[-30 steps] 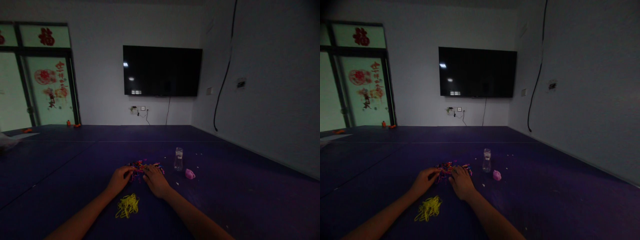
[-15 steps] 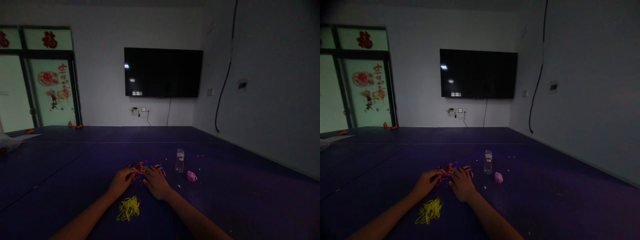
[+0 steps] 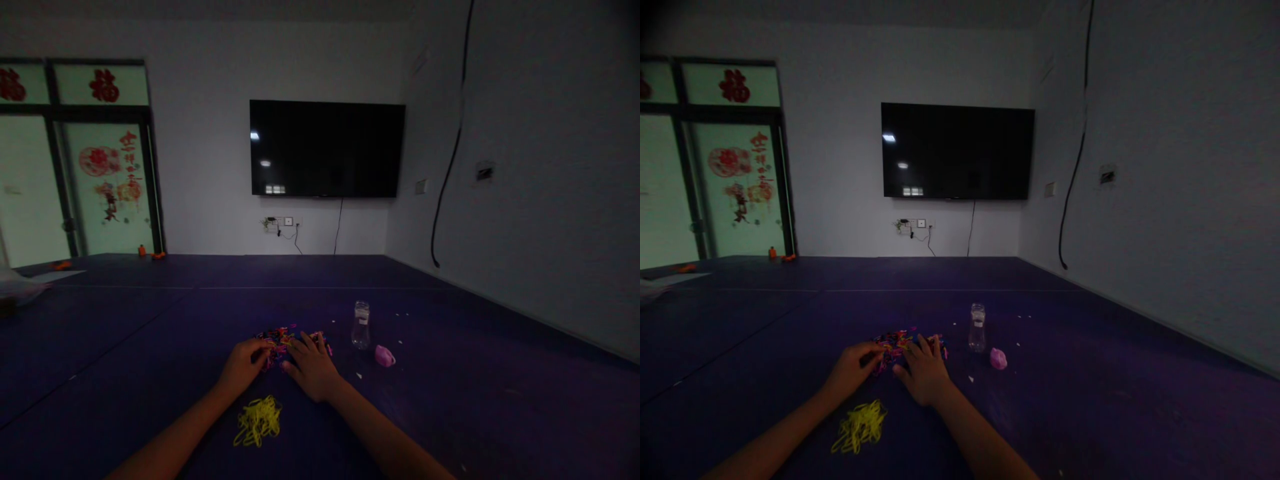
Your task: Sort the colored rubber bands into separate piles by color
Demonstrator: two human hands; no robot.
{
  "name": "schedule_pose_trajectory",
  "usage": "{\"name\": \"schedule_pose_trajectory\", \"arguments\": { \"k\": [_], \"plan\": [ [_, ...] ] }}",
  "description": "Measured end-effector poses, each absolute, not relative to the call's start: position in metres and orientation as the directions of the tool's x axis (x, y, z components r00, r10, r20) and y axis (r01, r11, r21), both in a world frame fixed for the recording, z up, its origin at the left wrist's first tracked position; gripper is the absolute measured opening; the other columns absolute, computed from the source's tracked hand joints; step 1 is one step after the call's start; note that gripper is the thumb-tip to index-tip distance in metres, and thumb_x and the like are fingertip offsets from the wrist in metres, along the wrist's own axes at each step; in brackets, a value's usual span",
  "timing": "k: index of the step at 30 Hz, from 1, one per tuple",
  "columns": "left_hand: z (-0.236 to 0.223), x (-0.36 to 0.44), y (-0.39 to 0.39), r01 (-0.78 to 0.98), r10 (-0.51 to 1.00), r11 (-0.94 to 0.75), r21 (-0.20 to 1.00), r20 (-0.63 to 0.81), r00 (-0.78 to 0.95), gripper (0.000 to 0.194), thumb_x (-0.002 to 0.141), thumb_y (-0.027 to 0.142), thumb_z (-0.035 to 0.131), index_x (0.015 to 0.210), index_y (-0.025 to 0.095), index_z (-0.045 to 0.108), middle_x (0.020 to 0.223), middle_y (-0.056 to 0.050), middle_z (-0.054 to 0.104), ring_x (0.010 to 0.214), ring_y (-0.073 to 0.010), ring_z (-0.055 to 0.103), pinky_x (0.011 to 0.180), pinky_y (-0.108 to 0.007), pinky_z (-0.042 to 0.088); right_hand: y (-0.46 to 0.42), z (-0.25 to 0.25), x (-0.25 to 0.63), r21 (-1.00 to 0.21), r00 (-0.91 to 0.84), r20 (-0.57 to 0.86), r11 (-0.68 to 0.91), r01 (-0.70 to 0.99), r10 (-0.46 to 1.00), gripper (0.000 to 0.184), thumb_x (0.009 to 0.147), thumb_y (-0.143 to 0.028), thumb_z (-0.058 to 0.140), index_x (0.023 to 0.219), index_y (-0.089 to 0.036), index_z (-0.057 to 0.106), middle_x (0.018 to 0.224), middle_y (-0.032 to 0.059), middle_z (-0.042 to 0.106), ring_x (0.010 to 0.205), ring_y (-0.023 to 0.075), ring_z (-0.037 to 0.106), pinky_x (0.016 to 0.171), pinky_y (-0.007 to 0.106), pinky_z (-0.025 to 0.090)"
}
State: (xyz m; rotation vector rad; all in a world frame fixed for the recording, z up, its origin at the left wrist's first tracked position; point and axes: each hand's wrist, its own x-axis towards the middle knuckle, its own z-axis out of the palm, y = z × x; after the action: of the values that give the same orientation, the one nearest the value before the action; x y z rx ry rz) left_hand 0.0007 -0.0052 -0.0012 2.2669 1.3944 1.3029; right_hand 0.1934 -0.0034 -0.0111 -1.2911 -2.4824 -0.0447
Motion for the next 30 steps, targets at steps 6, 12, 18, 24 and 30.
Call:
{"name": "schedule_pose_trajectory", "arguments": {
  "k": [6,12,18,24,30],
  "plan": [
    [-0.004,-0.001,-0.004,0.587,0.805,-0.542,0.602,0.571,0.157,0.021,0.069,0.019,0.055,0.085,0.021,0.068,0.08,-0.002,0.07,0.07,-0.017,0.064,0.07,-0.028,0.05,-0.003,-0.011,0.194,-0.124,-0.534,0.335,0.598,0.792,0.776,0.055,0.089,-0.051,0.016,0.13,-0.021,0.037,0.134,0.007,0.039,0.129,0.0268,0.017,0.102,0.055,0.006],
    [-0.006,-0.002,-0.002,0.558,0.814,-0.532,0.636,0.567,0.13,0.02,0.069,0.022,0.057,0.085,0.022,0.069,0.081,-0.003,0.07,0.073,-0.0179,0.064,0.072,-0.03,0.05,-0.006,-0.006,0.196,-0.141,-0.544,0.357,0.62,0.772,0.759,0.05,0.09,-0.047,0.021,0.13,-0.022,0.037,0.134,0.0065,0.039,0.129,0.0244,0.02,0.103,0.053,0.008],
    [-0.003,-0.002,-0.004,0.499,0.844,-0.51,0.701,0.52,0.132,0.02,0.069,0.025,0.058,0.086,0.021,0.068,0.087,-0.005,0.07,0.08,-0.0196,0.063,0.077,-0.031,0.048,-0.009,-0.001,0.195,-0.153,-0.543,0.395,0.636,0.757,0.741,0.046,0.09,-0.042,0.026,0.131,-0.024,0.035,0.136,0.0046,0.037,0.127,0.022,0.024,0.105,0.048,0.011],
    [-0.002,-0.001,0.003,0.074,0.952,-0.301,0.951,0.295,0.08,0.028,0.065,0.032,0.066,0.086,0.014,0.065,0.079,-0.008,0.07,0.069,-0.0188,0.065,0.069,-0.032,0.051,-0.012,-0.001,0.195,-0.137,-0.556,0.446,0.667,0.732,0.702,0.043,0.09,-0.038,0.028,0.128,-0.022,0.039,0.134,0.0059,0.04,0.124,0.0204,0.03,0.104,0.043,0.019],
    [-0.005,0.003,0.002,-0.213,0.989,-0.08,0.974,0.105,0.109,0.035,0.056,0.028,0.076,0.083,0.01,0.064,0.08,-0.01,0.069,0.069,-0.0177,0.066,0.07,-0.029,0.051,-0.013,0.001,0.196,-0.19,-0.576,0.484,0.722,0.665,0.659,0.035,0.09,-0.033,0.03,0.115,-0.022,0.052,0.119,0.006,0.053,0.113,0.0182,0.043,0.097,0.035,0.03]
  ]
}}
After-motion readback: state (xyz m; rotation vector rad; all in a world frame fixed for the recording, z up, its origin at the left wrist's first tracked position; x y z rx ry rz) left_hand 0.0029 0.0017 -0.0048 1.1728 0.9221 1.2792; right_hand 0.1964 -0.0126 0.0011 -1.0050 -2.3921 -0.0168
